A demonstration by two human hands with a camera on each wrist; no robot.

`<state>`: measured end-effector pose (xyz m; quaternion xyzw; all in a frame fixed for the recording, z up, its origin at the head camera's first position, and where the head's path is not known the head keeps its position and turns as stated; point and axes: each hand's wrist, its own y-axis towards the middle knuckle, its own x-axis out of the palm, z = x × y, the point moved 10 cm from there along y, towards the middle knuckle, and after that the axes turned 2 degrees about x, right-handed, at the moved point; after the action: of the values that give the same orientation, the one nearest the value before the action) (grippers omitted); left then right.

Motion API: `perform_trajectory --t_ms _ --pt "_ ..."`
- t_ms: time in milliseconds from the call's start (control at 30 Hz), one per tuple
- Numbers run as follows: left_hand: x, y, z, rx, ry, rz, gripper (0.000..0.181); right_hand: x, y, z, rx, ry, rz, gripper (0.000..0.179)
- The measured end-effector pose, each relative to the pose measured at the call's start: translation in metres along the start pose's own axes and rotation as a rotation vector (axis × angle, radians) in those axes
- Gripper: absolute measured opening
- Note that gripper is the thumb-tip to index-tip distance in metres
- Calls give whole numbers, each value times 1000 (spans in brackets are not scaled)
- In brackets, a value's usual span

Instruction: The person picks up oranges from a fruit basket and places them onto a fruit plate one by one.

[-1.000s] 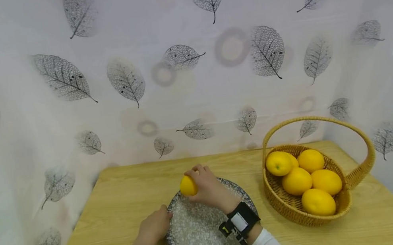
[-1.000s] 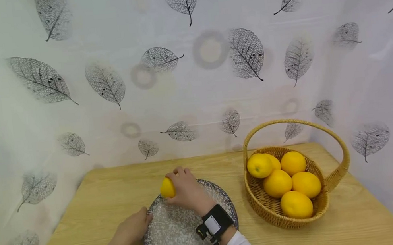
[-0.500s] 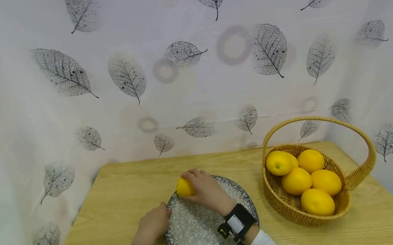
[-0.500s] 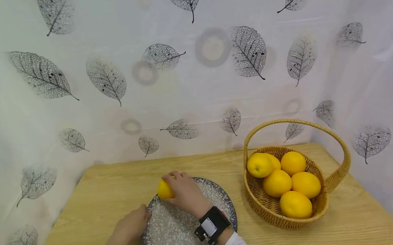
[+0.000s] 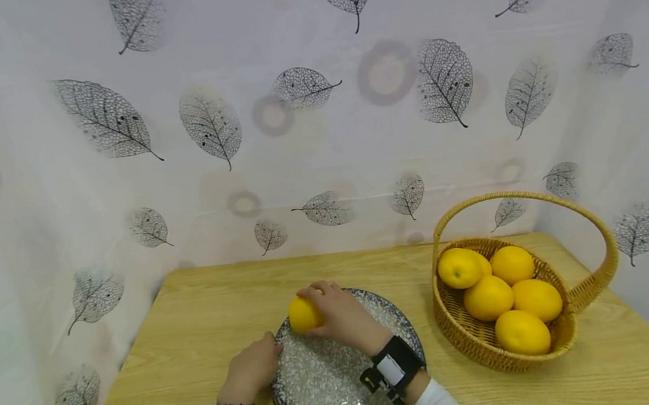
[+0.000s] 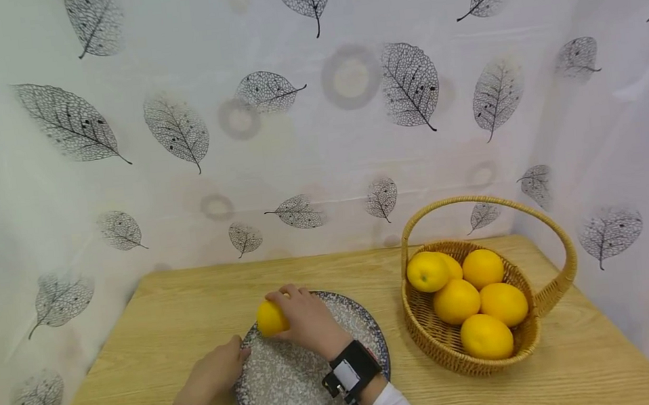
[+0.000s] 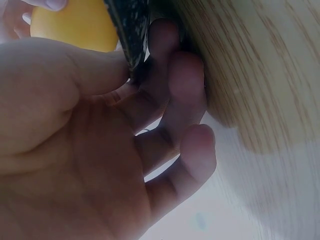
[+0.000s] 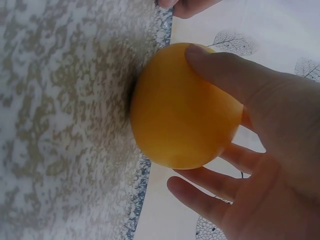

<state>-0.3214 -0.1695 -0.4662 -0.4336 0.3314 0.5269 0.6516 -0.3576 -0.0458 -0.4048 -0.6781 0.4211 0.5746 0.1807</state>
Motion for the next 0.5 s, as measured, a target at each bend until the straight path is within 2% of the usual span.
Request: perform_trajectory --t_ms 267,500 --pt "0 1 -1 -3 -9 -7 35 -1 -2 -2 -3 34 -33 73" --pt "1 0 -1 -33 -15 -36 33 -2 -5 2 13 59 -56 76"
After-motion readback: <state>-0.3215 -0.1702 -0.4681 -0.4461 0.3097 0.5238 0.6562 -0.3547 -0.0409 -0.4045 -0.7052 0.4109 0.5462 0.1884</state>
